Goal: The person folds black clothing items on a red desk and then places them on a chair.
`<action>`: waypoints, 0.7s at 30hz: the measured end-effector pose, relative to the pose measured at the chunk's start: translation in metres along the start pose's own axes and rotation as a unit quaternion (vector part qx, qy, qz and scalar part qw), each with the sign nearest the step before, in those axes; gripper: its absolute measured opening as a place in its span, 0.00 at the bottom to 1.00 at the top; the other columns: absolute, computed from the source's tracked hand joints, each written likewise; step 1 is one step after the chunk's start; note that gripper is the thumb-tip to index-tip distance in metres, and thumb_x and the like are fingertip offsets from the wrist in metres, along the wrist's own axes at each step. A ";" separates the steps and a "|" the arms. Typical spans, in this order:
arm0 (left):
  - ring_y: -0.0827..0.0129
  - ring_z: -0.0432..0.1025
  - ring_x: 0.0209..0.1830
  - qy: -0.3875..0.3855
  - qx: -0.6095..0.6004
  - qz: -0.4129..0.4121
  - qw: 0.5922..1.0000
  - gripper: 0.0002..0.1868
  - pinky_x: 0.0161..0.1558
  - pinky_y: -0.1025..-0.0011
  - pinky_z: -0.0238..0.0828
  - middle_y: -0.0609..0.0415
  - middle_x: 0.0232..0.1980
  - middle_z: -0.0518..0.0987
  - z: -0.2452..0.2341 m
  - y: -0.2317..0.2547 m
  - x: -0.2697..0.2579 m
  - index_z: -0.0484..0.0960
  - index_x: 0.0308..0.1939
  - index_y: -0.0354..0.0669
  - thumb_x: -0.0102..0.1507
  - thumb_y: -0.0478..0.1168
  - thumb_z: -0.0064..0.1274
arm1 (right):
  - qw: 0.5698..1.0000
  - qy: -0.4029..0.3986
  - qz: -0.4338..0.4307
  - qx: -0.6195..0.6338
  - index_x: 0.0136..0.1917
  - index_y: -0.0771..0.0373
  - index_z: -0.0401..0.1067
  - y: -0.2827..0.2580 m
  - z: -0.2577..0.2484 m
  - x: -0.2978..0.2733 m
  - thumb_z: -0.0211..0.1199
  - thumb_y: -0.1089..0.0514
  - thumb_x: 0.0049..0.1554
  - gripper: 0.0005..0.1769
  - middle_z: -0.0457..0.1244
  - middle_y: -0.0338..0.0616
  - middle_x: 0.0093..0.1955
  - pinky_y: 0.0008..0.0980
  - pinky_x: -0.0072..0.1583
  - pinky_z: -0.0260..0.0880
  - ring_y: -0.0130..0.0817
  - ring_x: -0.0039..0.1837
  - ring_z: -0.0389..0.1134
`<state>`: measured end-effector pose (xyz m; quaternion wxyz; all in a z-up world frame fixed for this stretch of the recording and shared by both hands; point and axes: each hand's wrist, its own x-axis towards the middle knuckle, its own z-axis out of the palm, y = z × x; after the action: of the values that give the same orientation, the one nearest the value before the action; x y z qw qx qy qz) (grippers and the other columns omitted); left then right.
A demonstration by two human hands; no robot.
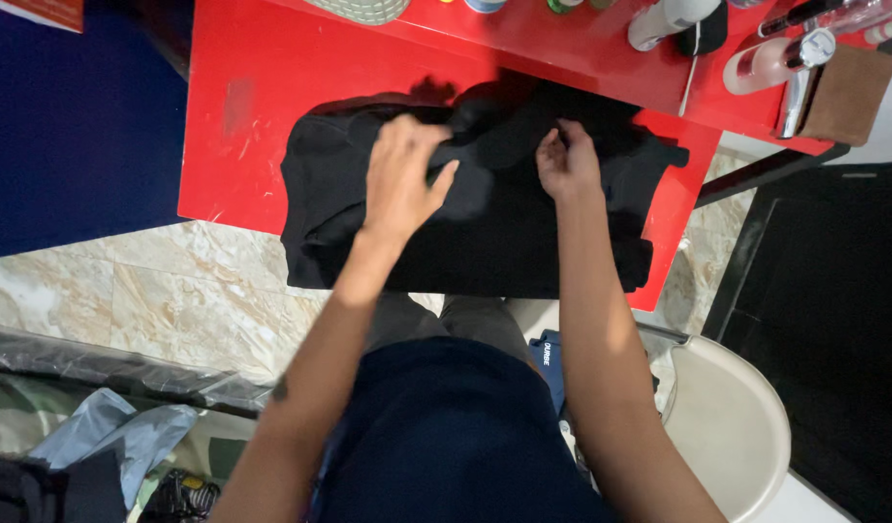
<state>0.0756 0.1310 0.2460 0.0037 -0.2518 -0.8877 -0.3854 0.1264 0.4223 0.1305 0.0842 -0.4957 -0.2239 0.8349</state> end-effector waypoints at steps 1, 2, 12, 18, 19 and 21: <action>0.52 0.67 0.45 0.015 -0.051 -0.147 0.988 0.22 0.48 0.59 0.68 0.48 0.43 0.71 0.009 -0.005 -0.012 0.76 0.50 0.42 0.62 0.51 0.67 | 1.000 -0.014 0.003 0.021 0.60 0.56 0.58 0.001 0.001 0.003 0.66 0.48 0.51 0.29 0.55 0.54 0.59 0.52 0.68 0.65 0.51 0.63 0.62; 0.50 0.68 0.42 0.028 -0.102 -0.290 0.951 0.27 0.48 0.59 0.71 0.47 0.42 0.71 0.019 -0.011 -0.019 0.73 0.48 0.38 0.66 0.56 0.67 | 0.998 -0.037 0.006 0.047 0.57 0.57 0.60 0.002 0.006 0.003 0.66 0.50 0.51 0.25 0.57 0.52 0.56 0.51 0.68 0.64 0.50 0.62 0.62; 0.58 0.76 0.59 0.074 -0.794 -0.327 0.507 0.25 0.61 0.53 0.75 0.48 0.57 0.80 0.072 -0.037 0.001 0.73 0.58 0.40 0.62 0.48 0.61 | 0.953 -0.269 -0.104 0.088 0.55 0.59 0.68 0.063 0.008 -0.091 0.68 0.54 0.57 0.16 0.64 0.44 0.61 0.50 0.78 0.59 0.42 0.67 0.64; 0.56 0.79 0.57 0.013 -0.844 -0.336 0.418 0.19 0.64 0.61 0.76 0.44 0.57 0.82 0.041 -0.070 0.034 0.78 0.55 0.32 0.66 0.42 0.56 | 0.911 -0.155 -0.055 0.379 0.63 0.69 0.69 0.034 -0.027 -0.102 0.66 0.42 0.53 0.34 0.63 0.53 0.68 0.50 0.74 0.59 0.51 0.70 0.62; 0.57 0.78 0.57 0.001 -0.841 -0.350 0.412 0.20 0.63 0.61 0.76 0.45 0.57 0.82 0.033 -0.069 0.035 0.79 0.56 0.32 0.66 0.44 0.56 | 0.904 -0.127 -0.058 0.403 0.63 0.72 0.67 0.028 -0.034 -0.100 0.64 0.39 0.55 0.36 0.62 0.54 0.69 0.51 0.74 0.58 0.52 0.71 0.61; 0.58 0.78 0.57 -0.024 -0.839 -0.366 0.403 0.22 0.63 0.62 0.75 0.45 0.57 0.82 0.020 -0.063 0.036 0.79 0.57 0.32 0.66 0.47 0.57 | 0.929 -0.097 -0.080 0.349 0.63 0.68 0.68 0.018 -0.045 -0.097 0.61 0.37 0.56 0.35 0.63 0.53 0.68 0.51 0.72 0.60 0.52 0.70 0.62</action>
<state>0.0194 0.1241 0.1962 -0.3720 0.2107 -0.1267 -0.8951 0.2147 0.3840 0.1801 0.2962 -0.3319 0.0360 0.8949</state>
